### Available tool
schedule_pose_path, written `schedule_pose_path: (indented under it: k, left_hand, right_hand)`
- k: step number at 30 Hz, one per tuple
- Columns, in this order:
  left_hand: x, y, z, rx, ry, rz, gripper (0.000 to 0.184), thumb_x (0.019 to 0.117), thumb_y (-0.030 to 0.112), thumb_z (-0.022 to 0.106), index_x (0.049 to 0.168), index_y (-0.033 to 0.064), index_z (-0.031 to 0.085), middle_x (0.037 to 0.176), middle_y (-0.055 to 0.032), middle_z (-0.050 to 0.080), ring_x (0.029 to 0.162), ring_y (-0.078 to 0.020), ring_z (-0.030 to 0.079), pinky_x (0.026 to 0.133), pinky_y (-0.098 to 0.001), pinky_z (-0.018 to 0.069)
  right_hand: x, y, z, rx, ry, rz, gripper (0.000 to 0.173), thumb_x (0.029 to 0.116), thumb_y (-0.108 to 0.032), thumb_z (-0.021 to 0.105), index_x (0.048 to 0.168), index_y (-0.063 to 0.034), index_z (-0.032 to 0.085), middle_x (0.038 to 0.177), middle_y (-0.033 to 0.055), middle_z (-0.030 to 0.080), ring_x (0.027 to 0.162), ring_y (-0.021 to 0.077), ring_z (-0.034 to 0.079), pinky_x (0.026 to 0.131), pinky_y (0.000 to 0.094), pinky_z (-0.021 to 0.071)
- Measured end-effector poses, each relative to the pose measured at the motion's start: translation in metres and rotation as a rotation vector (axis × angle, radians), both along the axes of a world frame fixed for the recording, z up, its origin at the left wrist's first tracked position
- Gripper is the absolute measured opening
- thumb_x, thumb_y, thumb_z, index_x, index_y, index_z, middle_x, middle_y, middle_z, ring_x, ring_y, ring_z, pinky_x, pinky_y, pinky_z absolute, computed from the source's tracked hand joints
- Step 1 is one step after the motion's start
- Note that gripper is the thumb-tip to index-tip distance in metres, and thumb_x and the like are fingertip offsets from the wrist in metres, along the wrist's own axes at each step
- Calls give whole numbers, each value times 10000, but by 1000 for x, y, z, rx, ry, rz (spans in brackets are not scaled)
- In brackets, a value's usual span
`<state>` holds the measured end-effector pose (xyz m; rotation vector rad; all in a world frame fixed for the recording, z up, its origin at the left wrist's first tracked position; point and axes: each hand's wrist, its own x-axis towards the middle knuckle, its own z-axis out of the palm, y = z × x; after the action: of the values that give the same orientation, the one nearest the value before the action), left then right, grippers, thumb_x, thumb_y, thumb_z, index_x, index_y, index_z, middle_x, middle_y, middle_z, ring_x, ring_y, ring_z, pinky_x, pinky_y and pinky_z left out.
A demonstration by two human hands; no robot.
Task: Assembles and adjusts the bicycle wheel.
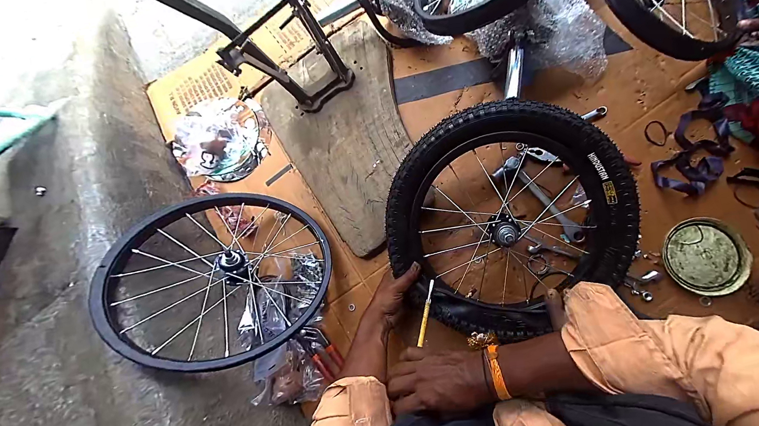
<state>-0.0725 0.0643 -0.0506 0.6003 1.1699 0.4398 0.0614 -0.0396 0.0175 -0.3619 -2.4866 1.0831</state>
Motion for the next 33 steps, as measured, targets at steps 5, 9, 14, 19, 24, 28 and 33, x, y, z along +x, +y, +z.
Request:
schedule_pose_path:
  k: [5, 9, 14, 19, 24, 28, 33]
  left_hand:
    - [3, -5, 5, 32, -26, 39, 385, 999, 274, 654, 1319, 83, 558, 1023, -113, 736, 882, -193, 728, 795, -388, 621]
    - [3, -8, 4, 82, 20, 37, 478, 982, 335, 664, 1358, 70, 536, 1082, -126, 733, 962, -220, 725, 857, -433, 612]
    - [16, -24, 1, 159, 19, 204, 548, 935, 391, 717, 1349, 80, 537, 1064, -116, 729, 930, -204, 727, 820, -412, 621]
    - [41, -59, 17, 144, 117, 320, 597, 909, 385, 764, 1379, 98, 533, 1126, -122, 717, 978, -227, 713, 847, -440, 611]
    - [43, -51, 23, 101, 125, 326, 477, 935, 254, 746, 1325, 40, 573, 1074, -165, 727, 940, -261, 724, 835, -446, 613]
    - [37, -40, 23, 131, 153, 254, 559, 920, 238, 734, 1368, -8, 510, 1083, -191, 720, 963, -267, 729, 849, -445, 625]
    - [34, -34, 24, 137, 143, 203, 736, 802, 340, 806, 1375, 12, 479, 1070, -145, 717, 940, -216, 731, 820, -410, 634]
  right_hand:
    - [72, 12, 49, -188, 215, -537, 286, 942, -91, 650, 1207, -151, 741, 1173, 81, 692, 1168, 227, 626, 1041, 462, 502]
    - [137, -4, 50, -395, 435, -1030, 283, 968, -10, 624, 1246, -60, 621, 1216, 80, 686, 1112, 222, 682, 941, 438, 612]
    - [159, -41, 23, -675, 697, -1306, 302, 987, -27, 599, 1273, -89, 524, 1233, 138, 683, 1142, 312, 674, 949, 457, 593]
    - [165, -43, 8, -979, 903, -1292, 226, 1027, -34, 540, 1242, -91, 502, 1238, 154, 664, 1139, 313, 664, 966, 485, 564]
    - [178, -28, 8, -1188, 849, -1285, 199, 1052, -33, 507, 1245, -81, 496, 1227, 155, 666, 1119, 310, 673, 982, 478, 558]
    - [193, -9, 9, -1270, 547, -1336, 247, 1021, -76, 602, 1257, -32, 545, 1138, 150, 716, 967, 291, 737, 874, 437, 633]
    - [207, 8, 25, -1276, 252, -1206, 273, 1039, -193, 589, 1251, -22, 567, 948, 126, 709, 728, 206, 725, 685, 357, 632]
